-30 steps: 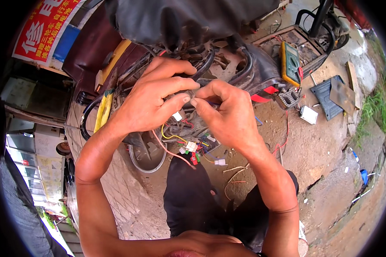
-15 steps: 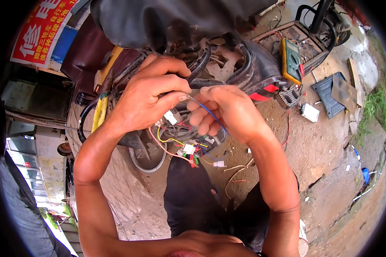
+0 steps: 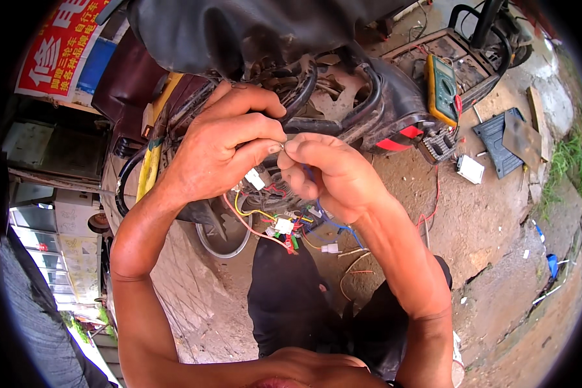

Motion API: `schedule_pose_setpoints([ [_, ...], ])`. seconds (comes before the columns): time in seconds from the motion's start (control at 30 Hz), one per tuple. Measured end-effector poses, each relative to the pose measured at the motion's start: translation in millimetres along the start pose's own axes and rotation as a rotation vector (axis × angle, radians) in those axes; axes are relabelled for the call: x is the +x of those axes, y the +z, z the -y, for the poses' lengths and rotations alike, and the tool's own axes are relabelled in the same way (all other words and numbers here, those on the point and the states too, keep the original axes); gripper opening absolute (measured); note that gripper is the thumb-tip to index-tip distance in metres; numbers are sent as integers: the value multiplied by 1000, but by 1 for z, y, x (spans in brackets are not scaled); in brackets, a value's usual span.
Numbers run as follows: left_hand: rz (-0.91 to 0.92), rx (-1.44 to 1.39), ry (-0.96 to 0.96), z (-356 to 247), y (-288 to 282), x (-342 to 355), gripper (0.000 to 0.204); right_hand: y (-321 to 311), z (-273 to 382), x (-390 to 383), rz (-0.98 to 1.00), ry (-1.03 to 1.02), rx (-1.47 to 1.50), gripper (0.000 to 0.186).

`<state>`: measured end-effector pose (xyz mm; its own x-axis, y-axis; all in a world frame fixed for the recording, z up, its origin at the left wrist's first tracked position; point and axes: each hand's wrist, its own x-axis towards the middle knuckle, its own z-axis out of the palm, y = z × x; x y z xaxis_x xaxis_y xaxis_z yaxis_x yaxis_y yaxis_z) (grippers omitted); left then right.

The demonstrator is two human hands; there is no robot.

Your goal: The person repairs the wiring of a scooter by stripping wires with pliers, twisting wire ends together, and inserting wires into connectors by hand.

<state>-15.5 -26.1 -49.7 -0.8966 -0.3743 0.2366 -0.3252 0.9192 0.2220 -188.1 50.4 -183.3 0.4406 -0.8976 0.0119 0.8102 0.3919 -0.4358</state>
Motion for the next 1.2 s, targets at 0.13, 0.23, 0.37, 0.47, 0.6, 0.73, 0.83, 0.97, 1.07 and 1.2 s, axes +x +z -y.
schedule_pose_setpoints([
  [0.13, 57, 2, -33, 1, -6, -1, 15, 22, -9, -5, -287, -373, -652, 15],
  [0.23, 70, -62, -67, 1, -5, 1, 14, 17, -9, 3, -436, -932, -1323, 8],
  [0.37, 57, -49, -92, -2, -5, 1, 13, 15, -8, 6, -470, -1339, -1711, 14],
  [0.47, 40, -53, -124, -1, -4, -1, 12, 20, -12, -3, -456, -1110, -1488, 7],
  [0.6, 23, -81, -122, -1, -2, -1, 11, 19, 19, -21, -298, -214, -485, 40],
  [0.73, 11, -73, -101, 2, -1, -3, 12, 8, 25, -17, -55, 88, -301, 47],
  [0.83, 3, -85, -86, 3, 0, -3, 13, -8, 14, -2, 143, 146, -40, 40],
  [0.97, 11, -75, -72, 3, 0, -2, 14, -8, 5, 5, 288, 221, 275, 33],
  [1.07, 9, -76, -71, 1, -1, -1, 14, -8, -3, 6, 266, 182, 313, 31],
  [1.2, 18, -87, -60, 2, -2, -3, 14, -9, -4, 9, 188, -6, 37, 27],
])
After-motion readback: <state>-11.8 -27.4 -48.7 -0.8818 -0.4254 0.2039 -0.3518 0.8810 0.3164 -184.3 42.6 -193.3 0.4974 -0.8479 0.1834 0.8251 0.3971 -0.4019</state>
